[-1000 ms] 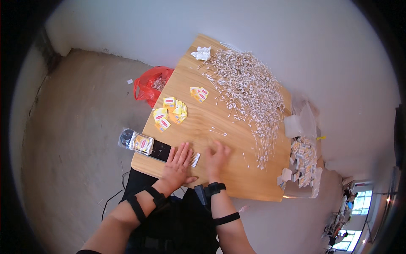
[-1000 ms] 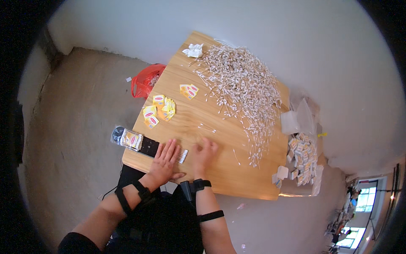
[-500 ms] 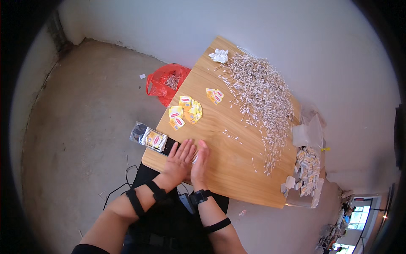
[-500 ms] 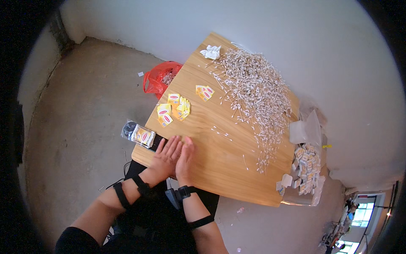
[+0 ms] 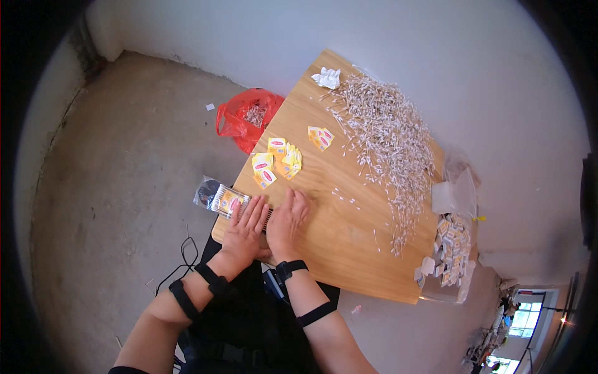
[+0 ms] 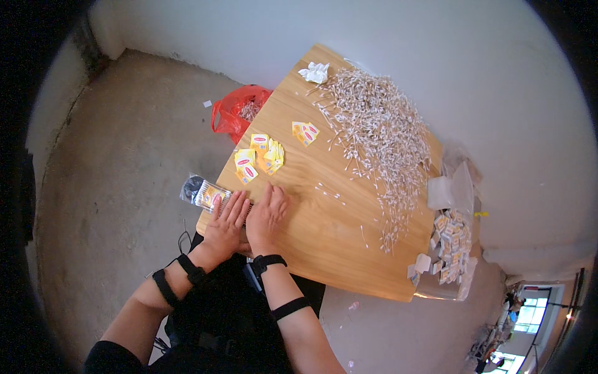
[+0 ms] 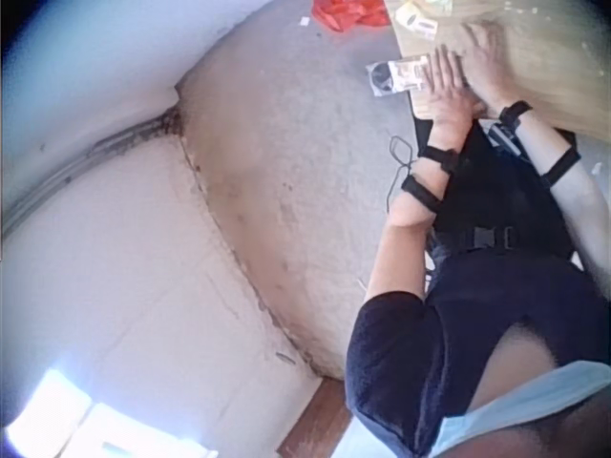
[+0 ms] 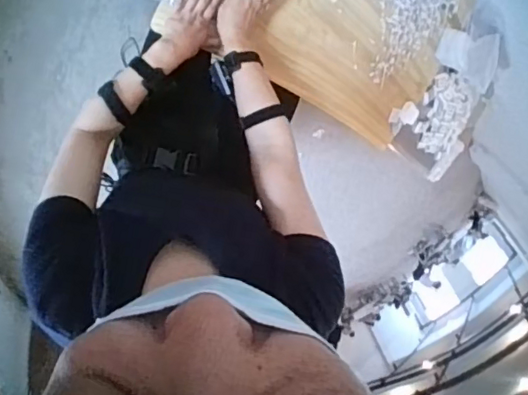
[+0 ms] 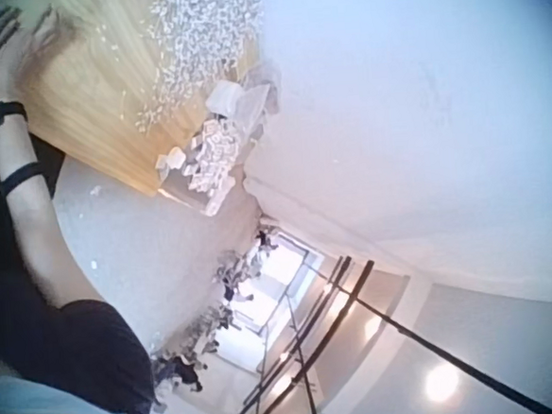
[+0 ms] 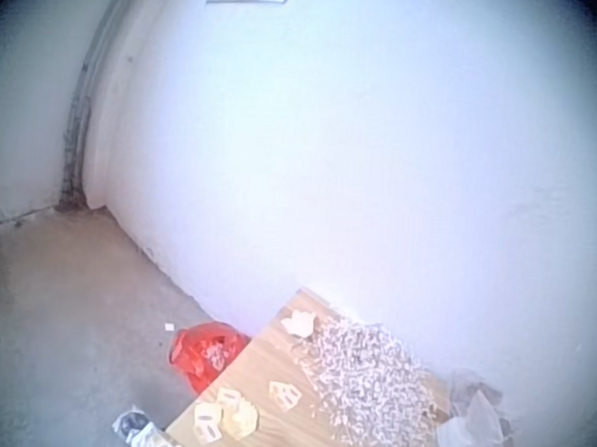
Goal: Organizing cotton swabs into rows and placing them into plastic packaging.
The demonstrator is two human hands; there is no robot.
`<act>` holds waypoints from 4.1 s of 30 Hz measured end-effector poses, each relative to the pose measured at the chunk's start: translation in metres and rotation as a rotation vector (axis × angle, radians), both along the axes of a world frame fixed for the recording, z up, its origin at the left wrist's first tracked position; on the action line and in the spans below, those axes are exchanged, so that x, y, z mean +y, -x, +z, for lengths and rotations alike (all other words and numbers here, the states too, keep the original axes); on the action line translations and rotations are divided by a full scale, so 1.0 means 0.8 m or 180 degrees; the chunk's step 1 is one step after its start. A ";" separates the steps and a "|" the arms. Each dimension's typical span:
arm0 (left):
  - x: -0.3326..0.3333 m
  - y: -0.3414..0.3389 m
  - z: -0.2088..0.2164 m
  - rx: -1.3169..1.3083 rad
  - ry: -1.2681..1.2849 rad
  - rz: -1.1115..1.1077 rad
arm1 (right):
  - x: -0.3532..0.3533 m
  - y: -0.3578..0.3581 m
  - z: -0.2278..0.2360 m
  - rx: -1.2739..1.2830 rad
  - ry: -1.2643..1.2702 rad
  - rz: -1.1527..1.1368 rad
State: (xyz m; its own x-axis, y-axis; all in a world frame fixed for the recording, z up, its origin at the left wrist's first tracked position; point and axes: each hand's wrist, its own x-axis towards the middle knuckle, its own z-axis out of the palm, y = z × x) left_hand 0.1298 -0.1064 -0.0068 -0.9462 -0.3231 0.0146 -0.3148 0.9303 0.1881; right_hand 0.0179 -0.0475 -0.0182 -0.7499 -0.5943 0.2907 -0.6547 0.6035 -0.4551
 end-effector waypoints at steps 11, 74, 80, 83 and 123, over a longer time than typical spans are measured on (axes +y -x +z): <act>-0.113 -0.028 -0.013 0.1845 -0.1034 0.2135 | -0.007 0.006 -0.001 -0.0045 -0.0458 0.0106; -0.116 -0.014 -0.033 0.2166 -0.4827 0.2816 | -0.073 -0.078 -0.006 -0.2341 0.2122 -0.0073; -0.134 -0.045 -0.035 0.1740 -0.4494 0.2954 | -0.065 -0.072 -0.002 -0.2467 0.2152 0.0220; -0.147 -0.080 -0.042 0.2629 -0.4865 0.3038 | -0.063 -0.065 -0.002 -0.2657 0.2329 0.0074; -0.068 -0.063 0.116 0.2608 -0.6303 0.2243 | -0.023 -0.034 0.140 -0.3392 0.1900 0.2007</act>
State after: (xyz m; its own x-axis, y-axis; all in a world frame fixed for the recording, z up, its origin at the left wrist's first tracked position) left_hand 0.1805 -0.1605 0.0860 -0.6712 -0.5938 -0.4438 0.1994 -0.7212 0.6634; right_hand 0.0450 -0.0657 0.0938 -0.4215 -0.9034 0.0791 0.0840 -0.1258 -0.9885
